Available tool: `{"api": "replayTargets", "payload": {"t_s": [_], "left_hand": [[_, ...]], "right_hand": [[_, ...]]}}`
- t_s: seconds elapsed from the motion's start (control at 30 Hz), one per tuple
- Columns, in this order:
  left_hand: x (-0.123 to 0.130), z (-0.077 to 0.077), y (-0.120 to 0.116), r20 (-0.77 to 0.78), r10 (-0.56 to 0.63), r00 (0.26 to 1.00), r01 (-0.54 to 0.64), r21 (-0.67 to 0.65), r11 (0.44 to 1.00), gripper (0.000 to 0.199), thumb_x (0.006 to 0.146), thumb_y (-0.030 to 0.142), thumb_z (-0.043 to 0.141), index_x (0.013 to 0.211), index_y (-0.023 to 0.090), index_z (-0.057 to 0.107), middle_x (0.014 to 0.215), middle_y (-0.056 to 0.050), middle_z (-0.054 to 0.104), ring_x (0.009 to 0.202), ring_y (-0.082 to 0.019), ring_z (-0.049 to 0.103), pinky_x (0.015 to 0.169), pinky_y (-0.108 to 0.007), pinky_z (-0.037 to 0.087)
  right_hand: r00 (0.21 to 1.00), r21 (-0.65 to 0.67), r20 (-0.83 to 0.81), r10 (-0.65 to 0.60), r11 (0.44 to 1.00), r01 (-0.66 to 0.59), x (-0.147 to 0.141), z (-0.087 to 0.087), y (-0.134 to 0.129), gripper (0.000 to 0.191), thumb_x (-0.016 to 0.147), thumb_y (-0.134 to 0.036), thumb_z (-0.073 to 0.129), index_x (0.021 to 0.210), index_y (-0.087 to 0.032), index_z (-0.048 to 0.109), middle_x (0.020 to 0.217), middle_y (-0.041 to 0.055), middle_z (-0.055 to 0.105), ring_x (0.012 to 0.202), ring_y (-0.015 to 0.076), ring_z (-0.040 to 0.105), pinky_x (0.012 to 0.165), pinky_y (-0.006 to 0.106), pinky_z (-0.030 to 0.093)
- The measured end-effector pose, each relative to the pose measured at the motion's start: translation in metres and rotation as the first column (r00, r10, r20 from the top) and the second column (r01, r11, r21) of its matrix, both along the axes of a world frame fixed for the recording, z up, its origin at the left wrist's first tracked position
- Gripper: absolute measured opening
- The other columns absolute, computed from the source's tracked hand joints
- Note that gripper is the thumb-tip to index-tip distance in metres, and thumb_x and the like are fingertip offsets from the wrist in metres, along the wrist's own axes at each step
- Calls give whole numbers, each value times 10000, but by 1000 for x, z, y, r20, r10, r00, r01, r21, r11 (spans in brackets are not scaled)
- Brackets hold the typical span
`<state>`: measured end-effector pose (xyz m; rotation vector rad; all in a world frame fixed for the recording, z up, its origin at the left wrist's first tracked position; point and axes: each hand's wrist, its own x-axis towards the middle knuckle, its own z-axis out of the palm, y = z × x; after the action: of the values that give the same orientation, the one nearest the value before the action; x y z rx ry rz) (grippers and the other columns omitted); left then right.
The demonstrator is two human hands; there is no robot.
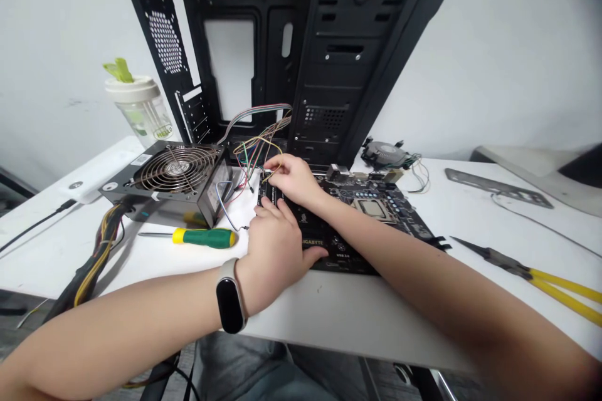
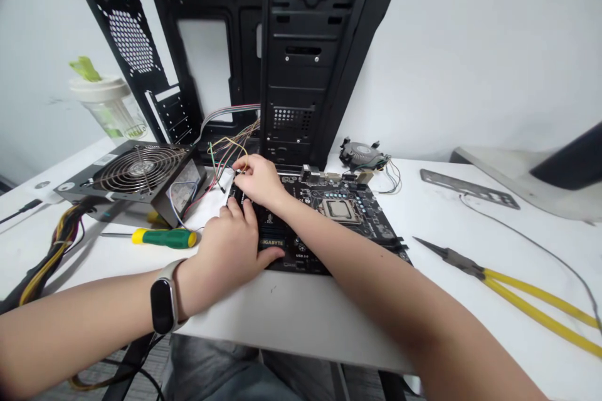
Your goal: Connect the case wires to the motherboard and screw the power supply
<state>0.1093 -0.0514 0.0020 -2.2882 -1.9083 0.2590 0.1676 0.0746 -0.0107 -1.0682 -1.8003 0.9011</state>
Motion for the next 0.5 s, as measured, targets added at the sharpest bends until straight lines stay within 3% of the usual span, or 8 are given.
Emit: {"api": "replayTargets", "payload": {"t_s": [0.1,0.2,0.5], "left_hand": [[0,0,0,7,5,1000,-5,13,1000,1027,826,738,397,1382,-123,331,1304,-410,434,1045,-433,579,712,-384,487],[-1,0,1,24,12,1000,-13,25,1000,1041,812,743,419,1361,-138,351,1269,-401,474,1003,-405,595,693,-366,483],[0,-1,1,14,17,1000,-17,0,1000,1015,826,732,407,1397,-103,322,1290,-395,459,1070,-430,563,734,-388,481]], "right_hand": [[977,121,213,6,992,-32,-1,1,-4,186,603,-43,558,710,-150,667,744,3,574,629,107,495,687,274,425],[954,172,301,-5,984,-49,-4,1,-5,137,645,-47,597,690,-147,680,760,22,598,653,114,521,728,281,443],[969,131,248,-12,991,-21,-9,-5,5,149,704,-65,640,582,-150,628,720,17,611,680,113,545,724,269,445]]}}
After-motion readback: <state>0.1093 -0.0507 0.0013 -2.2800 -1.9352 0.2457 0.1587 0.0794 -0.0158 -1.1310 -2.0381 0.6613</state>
